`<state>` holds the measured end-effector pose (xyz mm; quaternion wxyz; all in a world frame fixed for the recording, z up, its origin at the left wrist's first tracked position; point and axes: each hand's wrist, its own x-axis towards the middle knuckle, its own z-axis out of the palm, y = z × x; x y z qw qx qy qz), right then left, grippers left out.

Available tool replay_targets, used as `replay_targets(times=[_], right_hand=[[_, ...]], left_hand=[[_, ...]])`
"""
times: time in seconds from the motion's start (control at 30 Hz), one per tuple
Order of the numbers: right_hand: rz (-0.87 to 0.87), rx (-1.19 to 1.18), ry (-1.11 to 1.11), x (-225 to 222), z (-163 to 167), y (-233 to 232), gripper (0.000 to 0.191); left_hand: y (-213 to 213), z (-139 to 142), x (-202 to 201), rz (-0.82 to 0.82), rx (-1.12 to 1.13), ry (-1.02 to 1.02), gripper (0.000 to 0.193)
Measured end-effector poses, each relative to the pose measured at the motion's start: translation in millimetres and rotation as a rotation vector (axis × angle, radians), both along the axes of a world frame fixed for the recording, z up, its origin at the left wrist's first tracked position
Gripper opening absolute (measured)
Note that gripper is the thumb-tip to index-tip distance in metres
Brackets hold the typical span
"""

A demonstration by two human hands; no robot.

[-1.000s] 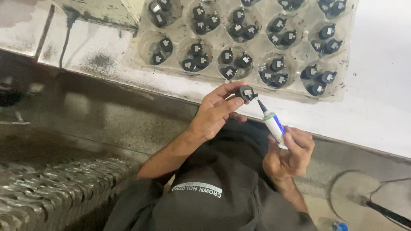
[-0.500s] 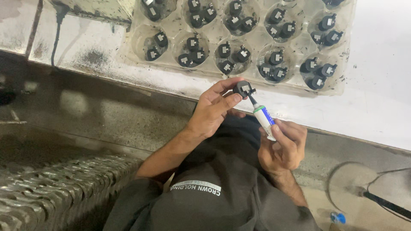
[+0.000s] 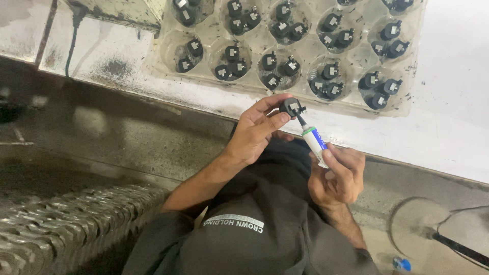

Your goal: The person picks black plug-shaped components one at a time from a plastic tray and squeezes adhesive from a tube onto each one, then places the treated component back in the tray. Midway, the person handles the tube, appearing to uncap or reposition it, before resuming treating more components.

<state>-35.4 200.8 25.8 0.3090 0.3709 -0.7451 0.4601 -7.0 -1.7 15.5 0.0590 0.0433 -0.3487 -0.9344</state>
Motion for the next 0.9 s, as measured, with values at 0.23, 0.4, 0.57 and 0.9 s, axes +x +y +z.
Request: replay_targets(times=[0.23, 0.4, 0.57, 0.9], right_hand=[[0.002, -0.024, 0.035, 0.1, -1.1, -3.1, 0.038], [-0.003, -0.019, 0.044, 1.4, -3.0, -7.8, 0.037], [0.009, -0.005, -0.014, 3.7, -6.2, -6.9, 0.038], [-0.012, -0.008, 0.048, 2.1, -10.0, -8.6, 0.037]], left_hand=[[-1.3, -5.0, -1.4, 0.026, 0.010, -0.015, 0.044], [-2.7, -11.0, -5.8, 0.039, 0.023, 0.020, 0.045], [-3.9, -13.9, -4.8, 0.033, 0.061, 0.016, 0.045], [-1.3, 1.6, 0.2, 0.043, -0.057, -0.066, 0.046]])
